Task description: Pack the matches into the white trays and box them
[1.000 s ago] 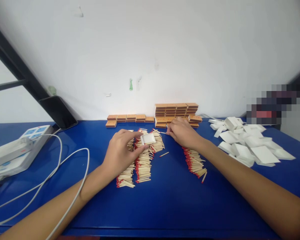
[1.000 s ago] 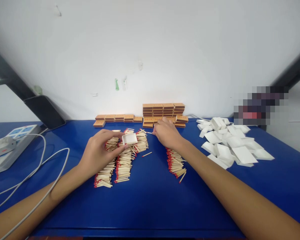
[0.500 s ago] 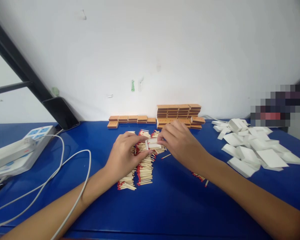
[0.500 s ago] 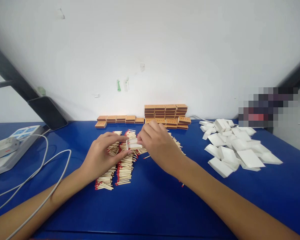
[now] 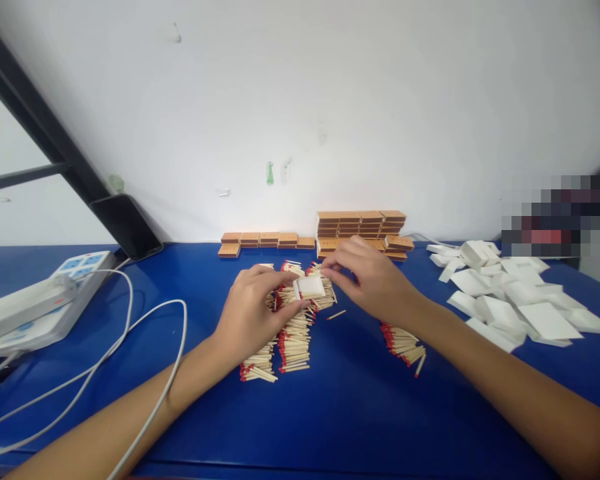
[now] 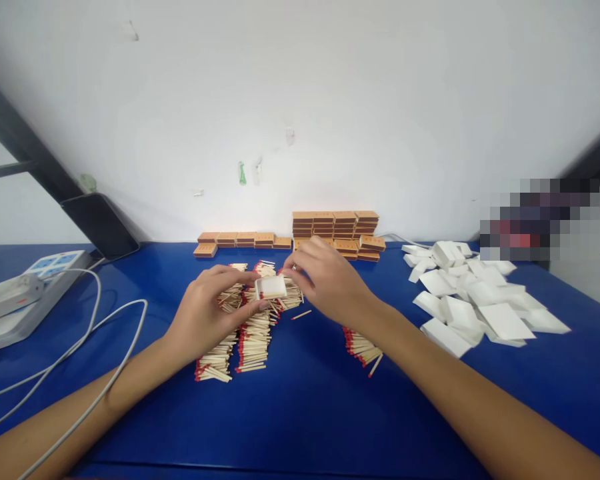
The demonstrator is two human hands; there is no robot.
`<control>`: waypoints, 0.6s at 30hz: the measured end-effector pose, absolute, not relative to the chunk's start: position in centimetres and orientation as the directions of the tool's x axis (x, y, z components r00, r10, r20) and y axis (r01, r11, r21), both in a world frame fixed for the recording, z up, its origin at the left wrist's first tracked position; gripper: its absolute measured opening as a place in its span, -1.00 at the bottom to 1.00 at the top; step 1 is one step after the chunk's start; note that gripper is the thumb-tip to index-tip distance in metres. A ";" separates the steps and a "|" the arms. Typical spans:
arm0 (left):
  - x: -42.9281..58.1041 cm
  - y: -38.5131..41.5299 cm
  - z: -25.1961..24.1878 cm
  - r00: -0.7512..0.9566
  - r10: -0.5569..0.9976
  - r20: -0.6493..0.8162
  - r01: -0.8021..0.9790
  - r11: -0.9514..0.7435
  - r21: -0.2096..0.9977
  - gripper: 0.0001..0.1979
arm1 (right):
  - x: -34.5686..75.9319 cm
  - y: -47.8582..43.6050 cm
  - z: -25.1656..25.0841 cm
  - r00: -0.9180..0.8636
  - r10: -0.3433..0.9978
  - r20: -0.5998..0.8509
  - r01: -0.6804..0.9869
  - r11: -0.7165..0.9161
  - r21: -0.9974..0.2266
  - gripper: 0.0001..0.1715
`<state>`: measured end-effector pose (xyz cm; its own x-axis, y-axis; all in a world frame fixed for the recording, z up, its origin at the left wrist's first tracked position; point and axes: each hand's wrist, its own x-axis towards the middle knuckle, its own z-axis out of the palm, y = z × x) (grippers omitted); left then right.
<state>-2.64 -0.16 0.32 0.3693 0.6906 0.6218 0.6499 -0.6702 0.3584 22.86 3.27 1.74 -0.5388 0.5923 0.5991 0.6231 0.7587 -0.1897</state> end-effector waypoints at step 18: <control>-3.4 0.7 0.5 0.341 0.700 0.627 0.692 -0.639 0.337 -0.65 | 22.6 10.1 1.2 -0.630 0.766 0.126 0.756 0.643 -0.124 -0.85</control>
<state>-3.44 0.74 0.49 0.3413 0.7003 0.6270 0.6918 -0.6387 0.3368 22.63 10.13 1.20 -0.6303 0.7660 0.1262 0.7560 0.6426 -0.1244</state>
